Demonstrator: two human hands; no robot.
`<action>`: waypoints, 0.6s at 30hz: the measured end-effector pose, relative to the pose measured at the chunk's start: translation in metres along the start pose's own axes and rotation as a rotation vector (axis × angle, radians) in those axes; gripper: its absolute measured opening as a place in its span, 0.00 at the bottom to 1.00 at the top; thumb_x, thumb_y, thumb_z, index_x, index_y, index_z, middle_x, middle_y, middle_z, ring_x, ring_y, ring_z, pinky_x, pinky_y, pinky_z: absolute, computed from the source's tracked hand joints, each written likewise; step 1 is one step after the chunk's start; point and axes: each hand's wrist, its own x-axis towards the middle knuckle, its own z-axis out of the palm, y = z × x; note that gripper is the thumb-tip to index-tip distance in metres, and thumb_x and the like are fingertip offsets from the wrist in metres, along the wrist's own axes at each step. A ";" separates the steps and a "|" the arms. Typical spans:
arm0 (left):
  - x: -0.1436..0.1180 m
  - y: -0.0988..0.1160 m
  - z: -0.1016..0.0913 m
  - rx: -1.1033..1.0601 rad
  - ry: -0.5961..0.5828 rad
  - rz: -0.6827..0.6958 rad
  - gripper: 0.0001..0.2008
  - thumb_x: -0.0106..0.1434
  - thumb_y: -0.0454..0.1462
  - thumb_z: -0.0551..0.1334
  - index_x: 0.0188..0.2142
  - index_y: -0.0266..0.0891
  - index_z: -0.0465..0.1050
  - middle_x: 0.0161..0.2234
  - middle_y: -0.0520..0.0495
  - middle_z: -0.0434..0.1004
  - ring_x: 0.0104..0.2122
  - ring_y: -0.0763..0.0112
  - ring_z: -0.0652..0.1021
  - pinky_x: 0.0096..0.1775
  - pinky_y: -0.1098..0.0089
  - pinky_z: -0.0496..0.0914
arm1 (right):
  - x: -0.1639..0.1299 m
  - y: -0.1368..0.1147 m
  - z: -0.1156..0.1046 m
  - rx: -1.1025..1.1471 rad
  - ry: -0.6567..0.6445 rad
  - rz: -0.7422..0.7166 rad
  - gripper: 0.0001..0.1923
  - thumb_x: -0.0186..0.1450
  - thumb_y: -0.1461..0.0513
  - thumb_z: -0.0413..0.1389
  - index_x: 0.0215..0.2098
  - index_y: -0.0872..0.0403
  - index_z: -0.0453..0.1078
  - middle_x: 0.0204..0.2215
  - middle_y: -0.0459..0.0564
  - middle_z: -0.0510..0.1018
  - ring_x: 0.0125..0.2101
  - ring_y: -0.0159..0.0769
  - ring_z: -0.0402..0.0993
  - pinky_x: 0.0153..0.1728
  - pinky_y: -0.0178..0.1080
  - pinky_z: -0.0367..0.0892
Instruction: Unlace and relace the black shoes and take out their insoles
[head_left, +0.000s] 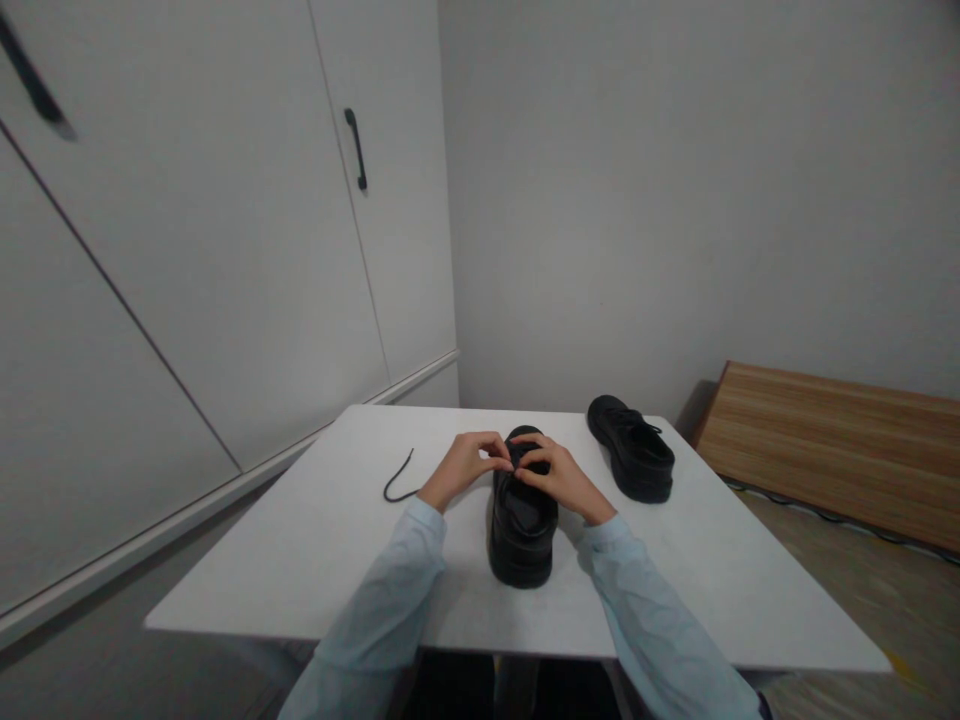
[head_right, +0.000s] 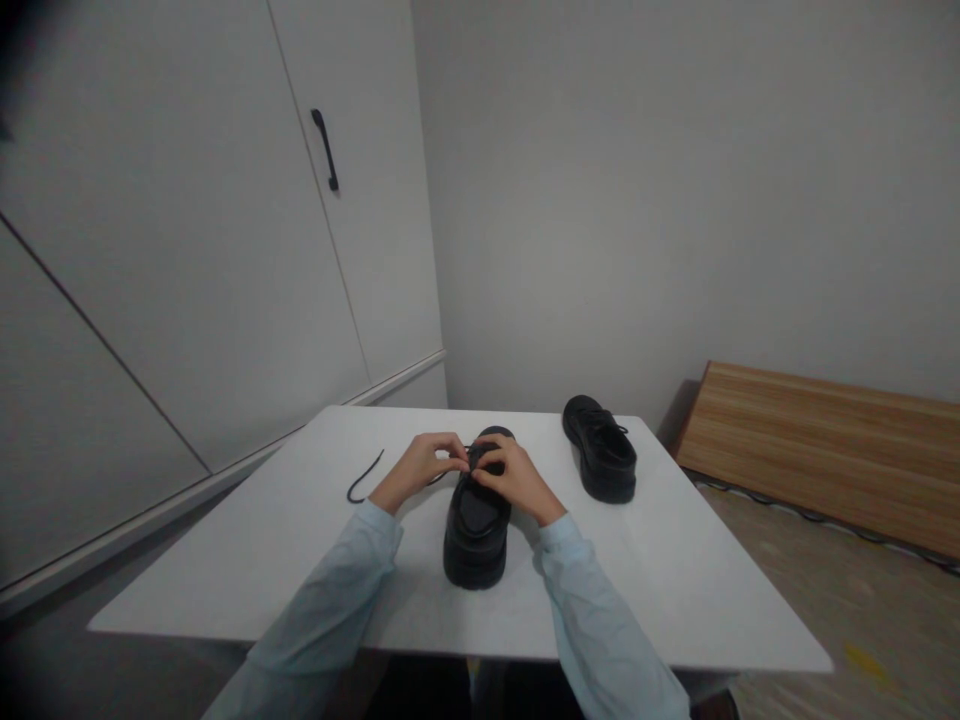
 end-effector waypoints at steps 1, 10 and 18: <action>0.000 -0.001 0.000 0.015 -0.004 0.005 0.11 0.53 0.44 0.66 0.24 0.38 0.75 0.25 0.49 0.77 0.29 0.68 0.76 0.37 0.68 0.68 | 0.000 0.000 0.000 0.001 0.004 0.000 0.03 0.56 0.63 0.61 0.25 0.51 0.76 0.48 0.51 0.74 0.51 0.45 0.67 0.55 0.50 0.57; 0.000 -0.010 0.001 0.069 0.028 0.027 0.20 0.45 0.43 0.72 0.37 0.41 0.73 0.40 0.46 0.73 0.43 0.63 0.72 0.44 0.63 0.68 | -0.001 -0.010 -0.011 0.081 0.043 0.005 0.06 0.58 0.60 0.59 0.24 0.51 0.74 0.46 0.51 0.74 0.50 0.43 0.67 0.54 0.47 0.57; -0.005 -0.013 0.006 -0.153 -0.152 -0.010 0.27 0.51 0.39 0.69 0.48 0.42 0.62 0.53 0.40 0.66 0.55 0.62 0.68 0.54 0.59 0.62 | -0.005 -0.012 -0.028 0.572 0.189 0.064 0.11 0.62 0.55 0.54 0.25 0.52 0.64 0.47 0.53 0.76 0.46 0.43 0.74 0.50 0.47 0.64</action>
